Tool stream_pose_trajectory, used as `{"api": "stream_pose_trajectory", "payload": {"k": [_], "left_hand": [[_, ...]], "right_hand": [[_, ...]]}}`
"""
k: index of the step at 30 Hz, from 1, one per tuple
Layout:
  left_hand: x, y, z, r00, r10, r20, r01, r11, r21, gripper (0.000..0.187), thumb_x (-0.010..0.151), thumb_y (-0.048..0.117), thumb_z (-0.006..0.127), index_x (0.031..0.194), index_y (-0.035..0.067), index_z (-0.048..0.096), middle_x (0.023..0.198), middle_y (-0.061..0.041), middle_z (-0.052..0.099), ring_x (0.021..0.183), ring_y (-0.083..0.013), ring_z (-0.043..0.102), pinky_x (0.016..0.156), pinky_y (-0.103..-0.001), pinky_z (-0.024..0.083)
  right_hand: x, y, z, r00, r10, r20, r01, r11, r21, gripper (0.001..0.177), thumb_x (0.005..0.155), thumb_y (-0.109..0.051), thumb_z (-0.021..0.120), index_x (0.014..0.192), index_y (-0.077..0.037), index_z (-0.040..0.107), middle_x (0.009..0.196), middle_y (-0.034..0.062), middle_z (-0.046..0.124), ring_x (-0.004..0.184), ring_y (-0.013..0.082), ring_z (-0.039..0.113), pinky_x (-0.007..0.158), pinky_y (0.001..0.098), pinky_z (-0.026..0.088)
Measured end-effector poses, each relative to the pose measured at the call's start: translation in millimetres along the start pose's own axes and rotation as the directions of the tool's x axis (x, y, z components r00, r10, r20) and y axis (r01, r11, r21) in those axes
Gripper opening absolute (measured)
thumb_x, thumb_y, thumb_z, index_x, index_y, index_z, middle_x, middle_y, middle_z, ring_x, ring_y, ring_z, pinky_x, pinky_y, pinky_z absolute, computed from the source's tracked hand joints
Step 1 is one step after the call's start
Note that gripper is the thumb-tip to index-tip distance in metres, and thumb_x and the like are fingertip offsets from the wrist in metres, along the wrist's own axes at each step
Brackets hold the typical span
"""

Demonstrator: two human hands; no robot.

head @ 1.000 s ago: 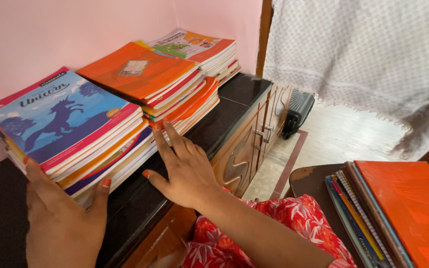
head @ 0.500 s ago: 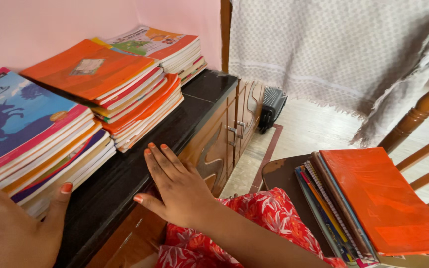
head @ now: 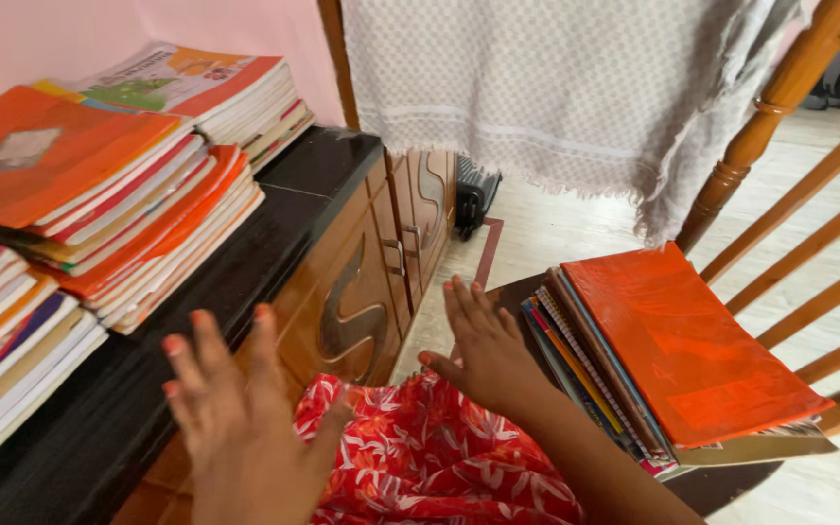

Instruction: The person picks up books one by one from a wooden chair and places them onto a stack on a nearby cabinet. The person handles various textbooks and notebooks, aligning them as they build the stack.

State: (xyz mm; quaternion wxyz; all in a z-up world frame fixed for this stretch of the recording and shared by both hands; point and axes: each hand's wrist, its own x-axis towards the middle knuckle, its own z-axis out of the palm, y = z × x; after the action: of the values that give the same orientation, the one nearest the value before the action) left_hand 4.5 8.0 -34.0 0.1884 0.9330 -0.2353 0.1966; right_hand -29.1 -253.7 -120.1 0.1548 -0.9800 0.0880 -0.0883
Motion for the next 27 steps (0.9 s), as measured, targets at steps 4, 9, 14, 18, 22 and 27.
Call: {"api": "stream_pose_trajectory", "payload": {"k": [4,9,14,18,22,27], "left_hand": [[2.1,56.1,26.1,0.951,0.212,0.223,-0.204,0.977,-0.058,0.108,0.075,0.060,0.072,0.160,0.018,0.020,0.164,-0.031,-0.001,0.154,-0.0525,-0.004,0.112,-0.072,0.007],[1.9,105.5,60.3,0.826,0.519,0.220,-0.464,0.848,-0.257,0.105,0.078,0.053,0.075,0.161,0.020,0.021,0.165,-0.030,0.006,0.153,-0.0500,0.003,0.116,-0.070,0.006],[7.9,149.9,108.5,0.691,0.663,0.288,-0.539,0.738,-0.407,0.104,0.079,0.048,0.077,0.161,0.020,0.019,0.166,-0.029,0.009,0.155,-0.0469,0.004,0.118,-0.065,0.005],[0.5,188.9,159.5,0.559,0.742,0.370,-0.607,0.671,-0.426,0.103,0.082,0.053,0.073,0.160,0.015,0.017,0.167,-0.022,0.014,0.155,-0.0383,0.008,0.118,-0.063,0.006],[-18.2,216.9,207.4,0.502,0.781,0.372,-0.613,0.625,-0.484,0.105,0.089,0.073,0.057,0.162,0.008,0.020,0.168,-0.017,0.024,0.158,-0.0322,0.015,0.120,-0.065,0.009],[-48.2,215.9,238.0,0.460,0.770,0.441,-0.435,0.629,-0.644,0.109,0.089,0.083,0.034,0.166,0.007,0.016,0.169,-0.019,0.022,0.158,-0.0346,0.014,0.119,-0.067,0.009]], "right_hand": [[-29.2,70.0,-0.7,0.982,0.150,-0.113,-0.150,0.989,0.010,0.096,0.092,-0.066,0.052,0.160,-0.008,0.018,0.169,0.0158,0.013,0.156,0.0336,0.011,0.119,0.0557,0.018],[-73.0,143.0,-3.8,0.857,0.511,-0.068,-0.515,0.852,-0.093,0.094,0.090,-0.069,0.053,0.162,-0.018,0.022,0.169,0.0143,0.014,0.154,0.0342,0.014,0.117,0.0606,0.020],[-114.8,192.1,-6.9,0.736,0.677,0.010,-0.670,0.730,-0.135,0.091,0.085,-0.072,0.054,0.160,-0.026,0.028,0.169,0.0089,0.021,0.156,0.0302,0.018,0.120,0.0578,0.023],[-130.3,208.7,-3.4,0.815,0.578,-0.027,-0.573,0.800,-0.178,0.091,0.082,-0.070,0.063,0.155,-0.022,0.038,0.164,0.0133,0.028,0.152,0.0324,0.026,0.117,0.0504,0.030],[-130.6,212.9,-14.6,0.836,0.548,0.000,-0.538,0.821,-0.191,0.080,0.082,-0.061,0.068,0.151,-0.025,0.046,0.162,0.0061,0.036,0.146,0.0289,0.039,0.107,0.0438,0.045],[-124.5,200.6,-39.5,0.815,0.579,0.023,-0.569,0.807,-0.159,0.075,0.075,-0.058,0.072,0.144,-0.031,0.055,0.158,-0.0039,0.046,0.132,0.0212,0.057,0.099,0.0423,0.054]]}}
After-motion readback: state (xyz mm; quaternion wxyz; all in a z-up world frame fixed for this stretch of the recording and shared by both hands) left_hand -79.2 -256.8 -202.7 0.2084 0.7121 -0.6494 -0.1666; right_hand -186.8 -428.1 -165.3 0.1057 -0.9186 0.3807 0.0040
